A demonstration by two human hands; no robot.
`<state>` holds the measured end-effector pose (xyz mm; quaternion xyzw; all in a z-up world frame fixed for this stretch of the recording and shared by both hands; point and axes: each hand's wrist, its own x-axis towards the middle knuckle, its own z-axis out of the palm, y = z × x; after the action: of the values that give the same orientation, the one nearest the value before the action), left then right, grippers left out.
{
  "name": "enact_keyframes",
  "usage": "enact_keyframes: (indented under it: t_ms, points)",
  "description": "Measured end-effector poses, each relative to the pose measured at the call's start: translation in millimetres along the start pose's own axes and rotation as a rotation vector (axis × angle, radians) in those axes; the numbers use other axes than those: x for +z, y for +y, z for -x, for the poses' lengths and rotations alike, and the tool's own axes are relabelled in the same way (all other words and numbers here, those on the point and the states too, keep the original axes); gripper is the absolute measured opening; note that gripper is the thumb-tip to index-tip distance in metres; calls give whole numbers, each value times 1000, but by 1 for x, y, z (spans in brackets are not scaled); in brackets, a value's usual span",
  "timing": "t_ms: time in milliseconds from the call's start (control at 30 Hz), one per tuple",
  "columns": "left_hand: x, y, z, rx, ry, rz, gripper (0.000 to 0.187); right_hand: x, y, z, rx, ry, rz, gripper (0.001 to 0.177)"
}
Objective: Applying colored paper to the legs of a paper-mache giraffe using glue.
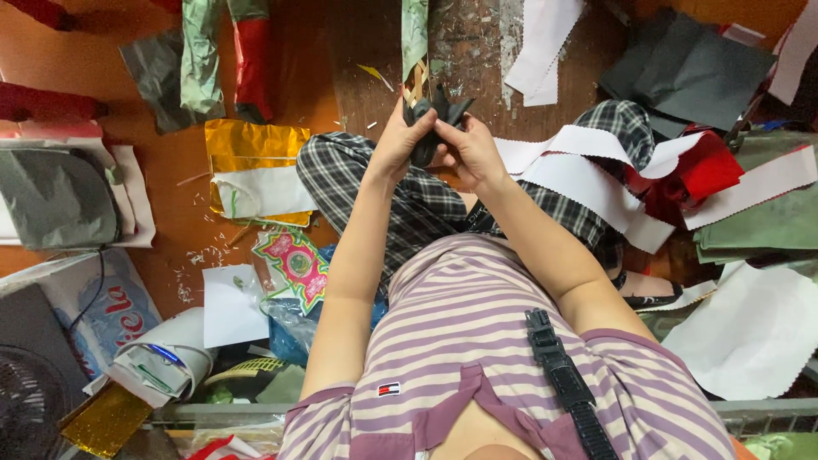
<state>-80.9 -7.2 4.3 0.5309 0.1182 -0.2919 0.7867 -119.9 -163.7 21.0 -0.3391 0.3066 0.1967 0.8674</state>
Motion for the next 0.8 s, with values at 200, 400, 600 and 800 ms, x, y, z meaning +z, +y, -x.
enact_keyframes:
  t_ms: [200,400,600,800]
  points:
    - [-4,-20,-5,68,57,97,62,-12,6,-10,-129,17,183,33]
    - [-7,-19,-12,80,-14,92,54,-14,8,-25,-360,-13,438,26]
    - [1,-10,-4,69,68,63,63,-17,8,-48,-482,8,624,36]
    - [5,1,0,-56,17,68,79,23,-13,-16,-669,-4,867,62]
